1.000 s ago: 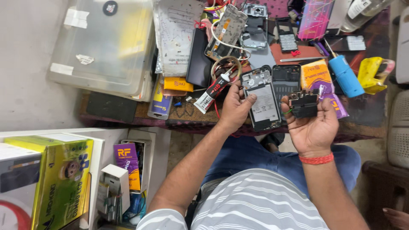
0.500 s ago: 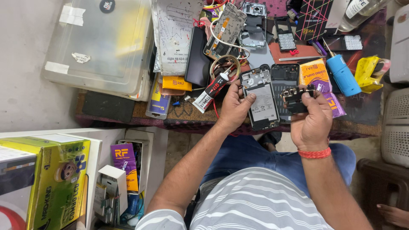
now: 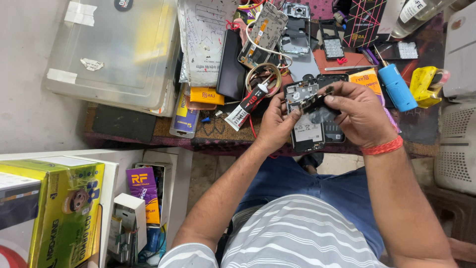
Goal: The person assembles a smartphone by inserting the motherboard and battery into the chassis, then connects a charging cable to test the device. They apply adhesive to the phone frame using a screwdriver and prepare the back cover for reassembly.
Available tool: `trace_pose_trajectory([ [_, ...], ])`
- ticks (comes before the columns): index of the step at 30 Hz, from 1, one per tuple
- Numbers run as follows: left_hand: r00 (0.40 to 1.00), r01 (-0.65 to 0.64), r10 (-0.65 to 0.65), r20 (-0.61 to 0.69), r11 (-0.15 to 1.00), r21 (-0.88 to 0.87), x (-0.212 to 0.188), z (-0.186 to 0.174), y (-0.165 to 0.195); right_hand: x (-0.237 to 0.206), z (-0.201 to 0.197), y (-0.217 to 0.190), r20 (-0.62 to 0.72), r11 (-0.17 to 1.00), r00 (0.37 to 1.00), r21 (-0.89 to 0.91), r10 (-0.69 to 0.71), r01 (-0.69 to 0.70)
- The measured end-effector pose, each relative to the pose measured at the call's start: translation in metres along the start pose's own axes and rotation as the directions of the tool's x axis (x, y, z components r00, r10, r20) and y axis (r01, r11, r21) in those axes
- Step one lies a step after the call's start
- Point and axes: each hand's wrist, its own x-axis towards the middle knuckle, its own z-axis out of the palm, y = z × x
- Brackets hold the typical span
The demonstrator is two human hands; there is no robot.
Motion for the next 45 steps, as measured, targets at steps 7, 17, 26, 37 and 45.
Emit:
trace_pose_trajectory([
  [7,1.0,-0.015,0.015,-0.002,1.0,0.014,-0.001,0.0,-0.001,0.023,0.009,0.006,-0.024,0.897,0.986,-0.419,-0.167,0.141],
  [17,0.999,0.016,-0.016,0.027,1.0,0.016,-0.002,0.002,0.009,0.041,-0.024,-0.002,-0.148,1.0,0.989,-0.003,0.025,-0.026],
  [26,0.999,0.037,-0.037,0.011,0.999,0.005,-0.002,0.002,0.01,0.03,-0.049,0.001,0.031,0.846,0.995,0.523,0.098,-0.1],
  [37,1.0,0.011,-0.011,0.01,1.0,0.028,-0.001,0.01,0.013,-0.001,-0.027,0.02,0.308,0.518,0.937,0.835,-0.164,-0.184],
  [45,0.999,0.049,-0.048,-0.016,0.996,0.079,-0.002,0.013,0.021,-0.01,-0.022,0.015,0.366,0.493,0.905,0.841,-0.219,-0.221],
])
